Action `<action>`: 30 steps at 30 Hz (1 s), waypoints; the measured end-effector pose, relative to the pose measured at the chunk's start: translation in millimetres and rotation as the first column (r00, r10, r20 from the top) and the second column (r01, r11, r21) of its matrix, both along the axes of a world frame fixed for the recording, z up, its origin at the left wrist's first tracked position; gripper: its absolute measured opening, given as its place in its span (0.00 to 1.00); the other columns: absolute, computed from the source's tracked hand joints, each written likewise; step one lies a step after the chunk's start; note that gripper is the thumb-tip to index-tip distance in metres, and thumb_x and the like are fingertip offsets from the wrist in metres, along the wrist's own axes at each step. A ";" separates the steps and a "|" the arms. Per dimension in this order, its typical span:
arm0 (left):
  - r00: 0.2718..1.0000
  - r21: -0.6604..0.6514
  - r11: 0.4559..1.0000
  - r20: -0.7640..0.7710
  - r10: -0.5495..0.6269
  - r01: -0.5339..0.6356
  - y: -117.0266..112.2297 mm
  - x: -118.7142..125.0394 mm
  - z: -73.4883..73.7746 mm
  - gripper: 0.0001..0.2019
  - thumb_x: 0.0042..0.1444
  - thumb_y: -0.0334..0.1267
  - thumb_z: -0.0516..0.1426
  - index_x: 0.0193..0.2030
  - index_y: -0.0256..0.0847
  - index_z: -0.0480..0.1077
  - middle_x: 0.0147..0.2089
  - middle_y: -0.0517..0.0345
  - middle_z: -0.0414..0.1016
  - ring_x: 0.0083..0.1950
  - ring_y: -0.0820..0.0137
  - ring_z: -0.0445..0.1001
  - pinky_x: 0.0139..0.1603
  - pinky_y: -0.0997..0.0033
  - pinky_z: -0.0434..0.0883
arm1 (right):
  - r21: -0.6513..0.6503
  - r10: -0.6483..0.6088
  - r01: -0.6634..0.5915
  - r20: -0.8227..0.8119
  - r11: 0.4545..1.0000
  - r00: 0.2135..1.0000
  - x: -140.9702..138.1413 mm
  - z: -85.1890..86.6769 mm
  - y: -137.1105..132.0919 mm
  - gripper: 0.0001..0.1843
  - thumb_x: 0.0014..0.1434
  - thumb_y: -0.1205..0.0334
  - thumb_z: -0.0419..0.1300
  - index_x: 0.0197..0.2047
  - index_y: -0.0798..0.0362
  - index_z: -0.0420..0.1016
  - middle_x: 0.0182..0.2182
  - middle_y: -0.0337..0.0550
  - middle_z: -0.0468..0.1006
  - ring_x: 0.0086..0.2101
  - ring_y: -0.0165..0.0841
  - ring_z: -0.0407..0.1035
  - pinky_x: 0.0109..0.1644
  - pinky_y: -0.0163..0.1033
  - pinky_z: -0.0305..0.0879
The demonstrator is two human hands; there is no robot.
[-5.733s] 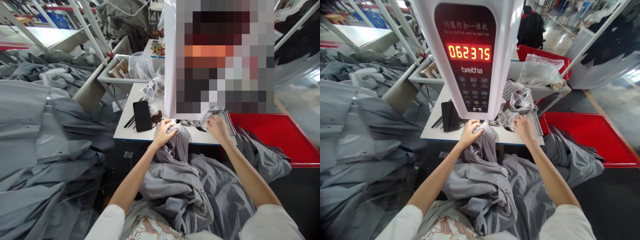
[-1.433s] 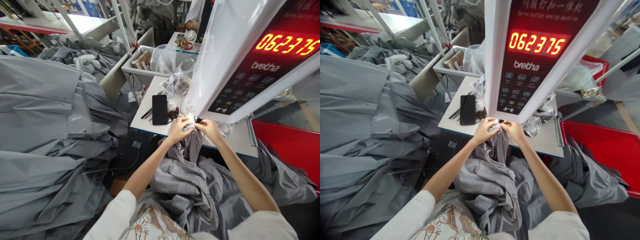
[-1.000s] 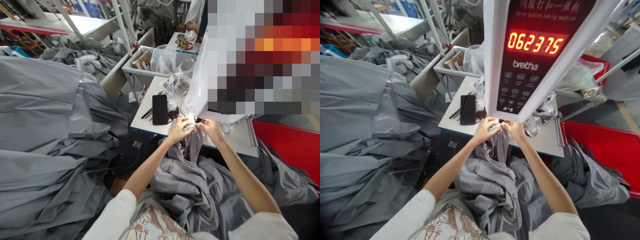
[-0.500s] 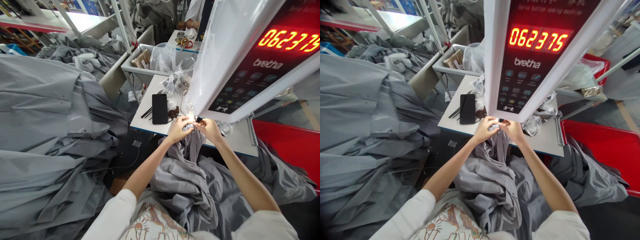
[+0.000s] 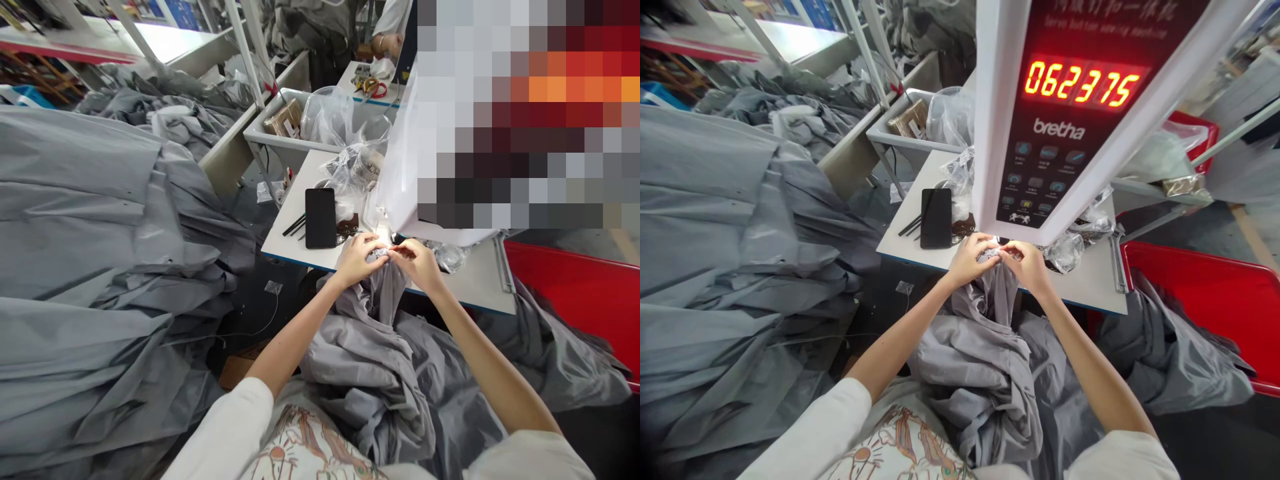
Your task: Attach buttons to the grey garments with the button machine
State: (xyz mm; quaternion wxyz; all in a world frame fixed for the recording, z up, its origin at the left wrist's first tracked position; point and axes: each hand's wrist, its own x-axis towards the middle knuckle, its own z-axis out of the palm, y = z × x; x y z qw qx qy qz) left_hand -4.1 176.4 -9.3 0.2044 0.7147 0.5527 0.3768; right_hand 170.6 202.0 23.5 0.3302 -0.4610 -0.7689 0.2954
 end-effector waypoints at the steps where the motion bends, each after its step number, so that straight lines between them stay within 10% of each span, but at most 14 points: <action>1: 1.000 0.001 1.000 0.001 -0.001 0.001 -0.2 0.0 0.3 0.11 0.57 0.43 0.59 0.46 0.47 0.74 0.55 0.56 0.68 0.56 0.65 0.67 0.60 0.66 0.64 | 0.004 0.005 -0.005 0.002 1.000 1.000 -0.1 0.8 -0.1 0.17 0.57 0.46 0.59 0.33 0.52 0.75 0.30 0.43 0.75 0.29 0.33 0.67 0.34 0.38 0.63; 30: 1.000 0.012 1.000 0.006 0.002 -0.002 -0.1 0.3 -0.7 0.11 0.56 0.43 0.59 0.46 0.48 0.74 0.55 0.57 0.68 0.56 0.65 0.67 0.60 0.65 0.63 | 0.350 -0.021 -0.016 0.100 0.936 0.995 1.7 6.4 -10.1 0.11 0.63 0.55 0.56 0.37 0.52 0.74 0.30 0.42 0.74 0.29 0.32 0.66 0.36 0.38 0.63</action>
